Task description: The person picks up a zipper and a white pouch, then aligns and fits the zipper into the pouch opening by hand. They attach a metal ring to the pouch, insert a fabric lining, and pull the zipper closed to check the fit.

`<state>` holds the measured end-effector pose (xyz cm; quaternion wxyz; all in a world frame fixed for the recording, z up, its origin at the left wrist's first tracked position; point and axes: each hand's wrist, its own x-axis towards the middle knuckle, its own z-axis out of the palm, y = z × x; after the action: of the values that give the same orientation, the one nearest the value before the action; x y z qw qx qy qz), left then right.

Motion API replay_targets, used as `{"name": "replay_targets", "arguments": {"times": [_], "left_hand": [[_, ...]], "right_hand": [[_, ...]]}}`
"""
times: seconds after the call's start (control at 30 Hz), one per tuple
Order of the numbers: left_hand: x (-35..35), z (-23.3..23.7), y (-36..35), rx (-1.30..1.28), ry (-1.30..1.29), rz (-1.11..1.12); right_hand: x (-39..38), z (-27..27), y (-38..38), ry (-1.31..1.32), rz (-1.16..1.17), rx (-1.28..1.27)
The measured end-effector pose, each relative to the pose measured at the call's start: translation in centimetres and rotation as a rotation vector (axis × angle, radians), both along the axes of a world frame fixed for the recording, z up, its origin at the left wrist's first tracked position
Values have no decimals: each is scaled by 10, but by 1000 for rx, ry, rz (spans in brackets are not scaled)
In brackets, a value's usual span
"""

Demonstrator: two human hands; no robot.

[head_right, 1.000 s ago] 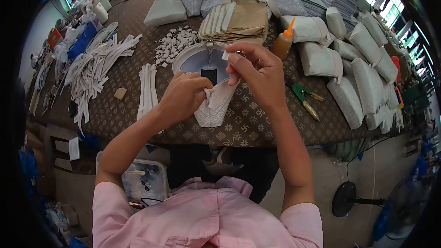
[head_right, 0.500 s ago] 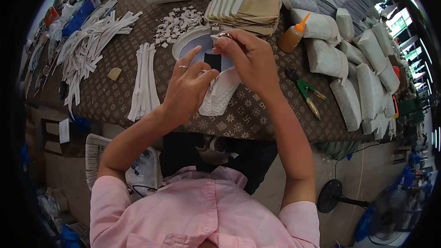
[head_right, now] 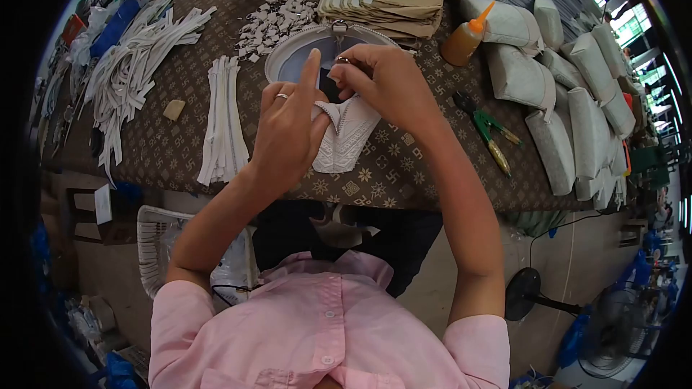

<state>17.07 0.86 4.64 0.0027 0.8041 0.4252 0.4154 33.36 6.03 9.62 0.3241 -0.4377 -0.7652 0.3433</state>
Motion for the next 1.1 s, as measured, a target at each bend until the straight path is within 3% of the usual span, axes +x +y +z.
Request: {"name": "replay_targets", "arguments": {"times": [0.17, 0.37, 0.6, 1.1], "left_hand": [[-1, 3, 2, 1, -29, -10], [-4, -2, 4, 55, -28, -59], [-5, -11, 7, 188, -10, -90], [-4, -5, 8, 120, -21, -85]], "right_hand": [[8, -6, 7, -101, 161, 63], [5, 5, 5, -282, 142, -25], [7, 4, 6, -189, 126, -42], [14, -3, 4, -222, 141, 51]]}}
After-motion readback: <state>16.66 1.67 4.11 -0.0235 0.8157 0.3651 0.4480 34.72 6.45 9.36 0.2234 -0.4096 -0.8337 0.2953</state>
